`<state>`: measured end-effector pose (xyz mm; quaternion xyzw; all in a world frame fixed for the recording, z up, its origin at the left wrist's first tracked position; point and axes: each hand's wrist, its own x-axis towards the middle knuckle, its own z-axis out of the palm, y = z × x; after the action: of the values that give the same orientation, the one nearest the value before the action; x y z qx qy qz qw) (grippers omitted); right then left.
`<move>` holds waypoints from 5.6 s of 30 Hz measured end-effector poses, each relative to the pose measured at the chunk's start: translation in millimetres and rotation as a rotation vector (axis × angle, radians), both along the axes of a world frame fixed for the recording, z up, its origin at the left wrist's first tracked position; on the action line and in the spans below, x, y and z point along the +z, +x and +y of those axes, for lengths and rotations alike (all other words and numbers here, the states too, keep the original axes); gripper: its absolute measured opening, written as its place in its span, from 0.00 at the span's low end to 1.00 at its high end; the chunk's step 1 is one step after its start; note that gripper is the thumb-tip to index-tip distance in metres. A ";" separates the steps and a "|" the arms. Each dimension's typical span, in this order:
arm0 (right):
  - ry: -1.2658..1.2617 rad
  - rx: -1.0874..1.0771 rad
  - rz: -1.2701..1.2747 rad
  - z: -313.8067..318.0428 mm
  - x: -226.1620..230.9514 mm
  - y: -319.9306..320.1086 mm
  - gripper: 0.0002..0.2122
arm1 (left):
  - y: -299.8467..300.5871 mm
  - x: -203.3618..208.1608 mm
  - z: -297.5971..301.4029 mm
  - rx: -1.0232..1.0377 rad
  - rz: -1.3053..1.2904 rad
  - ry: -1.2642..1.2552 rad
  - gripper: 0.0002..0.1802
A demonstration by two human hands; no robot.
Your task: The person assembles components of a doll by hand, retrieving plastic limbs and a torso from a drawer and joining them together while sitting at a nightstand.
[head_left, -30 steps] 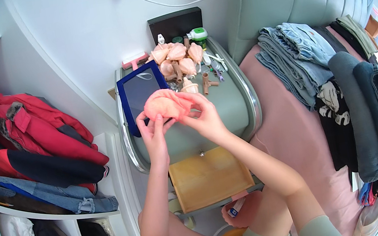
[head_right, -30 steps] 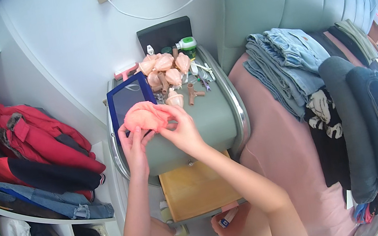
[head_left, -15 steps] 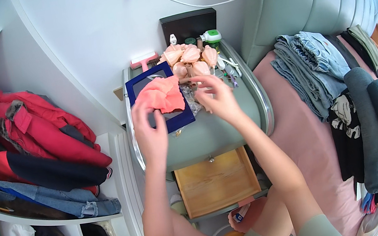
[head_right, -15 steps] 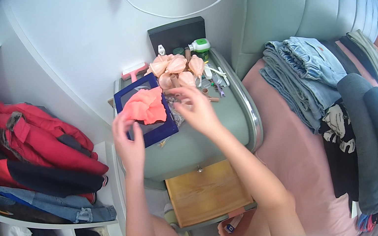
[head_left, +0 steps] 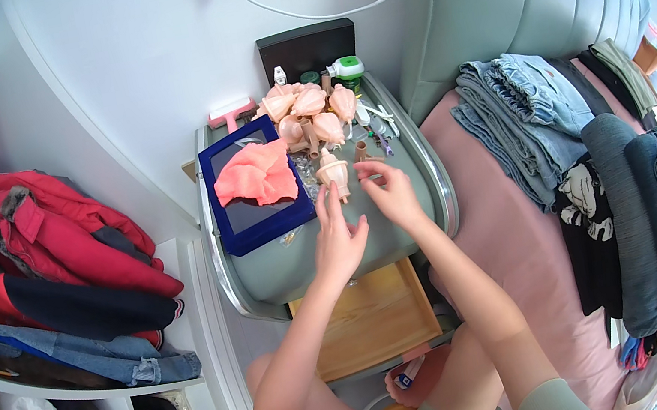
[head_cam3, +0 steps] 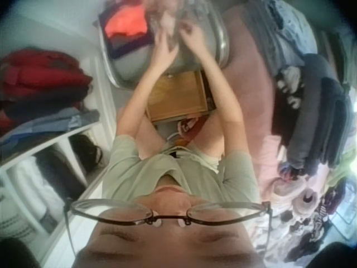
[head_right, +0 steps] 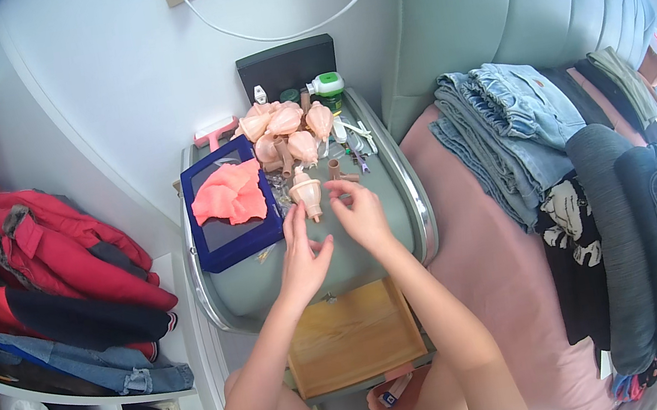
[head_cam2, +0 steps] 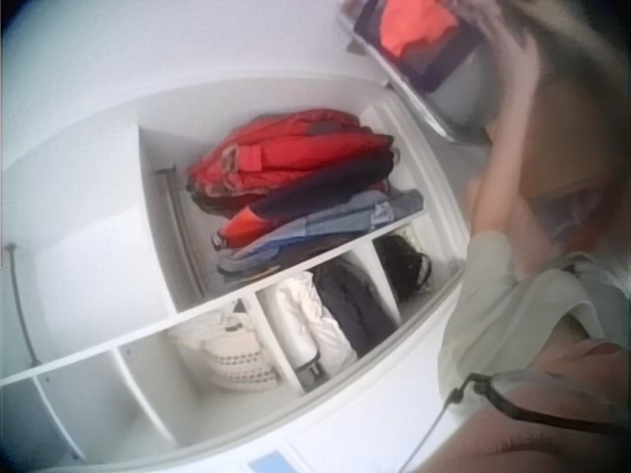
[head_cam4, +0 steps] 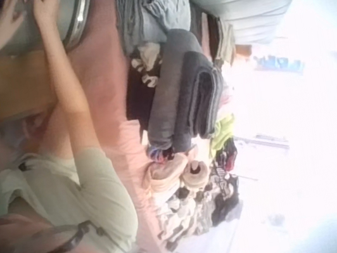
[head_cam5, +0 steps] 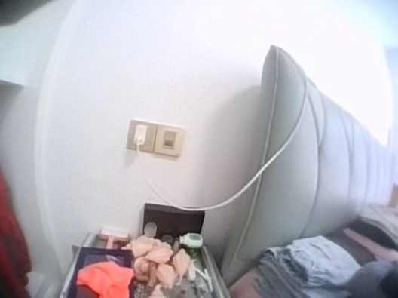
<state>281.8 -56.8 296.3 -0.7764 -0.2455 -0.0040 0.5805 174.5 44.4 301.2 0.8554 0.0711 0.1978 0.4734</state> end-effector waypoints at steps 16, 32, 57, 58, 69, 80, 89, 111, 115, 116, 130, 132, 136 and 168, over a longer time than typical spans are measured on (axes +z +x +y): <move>-0.009 0.018 0.157 10.6 -12.5 -17.1 0.23 | 5.5 -18.3 -5.8 -0.027 -0.026 -0.041 0.40; 0.451 -0.126 0.345 -27.5 -19.9 -100.6 0.25 | -59.5 -3.1 -40.2 -0.240 -0.099 0.087 0.41; 0.216 0.020 0.541 -99.4 -170.0 -238.4 0.25 | -199.3 -166.4 -112.9 0.041 0.139 -0.539 0.36; 0.204 0.016 0.578 -100.9 -175.5 -241.9 0.25 | -201.3 -175.2 -113.6 0.065 0.108 -0.487 0.34; -0.052 -0.082 0.702 -104.1 -218.8 -249.6 0.25 | -204.2 -220.4 -102.2 -0.014 0.369 -0.699 0.35; -0.549 -0.073 0.427 -83.9 -208.3 -243.5 0.17 | -201.3 -231.7 -90.1 0.066 0.540 -0.846 0.30; -0.730 -0.050 0.426 -64.6 -241.2 -210.4 0.13 | -168.3 -241.0 -78.8 0.075 0.570 -0.812 0.28; -0.589 -0.235 0.431 -57.9 -224.6 -206.3 0.28 | -125.5 -229.4 -75.3 0.326 0.316 -0.800 0.25; -0.583 -0.199 0.355 -43.7 -143.3 -188.2 0.23 | -89.4 -150.5 -54.9 -0.009 0.264 -0.810 0.20; -0.560 -0.175 0.282 -39.5 -128.3 -181.8 0.22 | -80.3 -136.2 -47.4 -0.054 0.218 -0.750 0.18; -0.193 -0.069 -0.009 -40.5 -22.0 -81.3 0.13 | 9.7 -27.1 8.2 -0.219 0.027 -0.672 0.21; -0.103 -0.076 0.021 -39.5 -18.8 -63.7 0.15 | 20.5 -20.5 7.8 -0.194 0.013 -0.733 0.22; 0.211 -0.087 0.119 -36.2 -30.9 -21.9 0.18 | 38.8 -22.2 1.1 -0.205 0.078 -0.874 0.25; 0.323 0.019 0.343 -33.6 -26.2 -5.4 0.18 | 23.3 -12.8 -16.6 -0.312 0.243 -1.103 0.37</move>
<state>276.4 -90.4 270.0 -0.6603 -0.1465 0.0941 0.7305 197.8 27.8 288.4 0.4997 0.0906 -0.0400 0.8605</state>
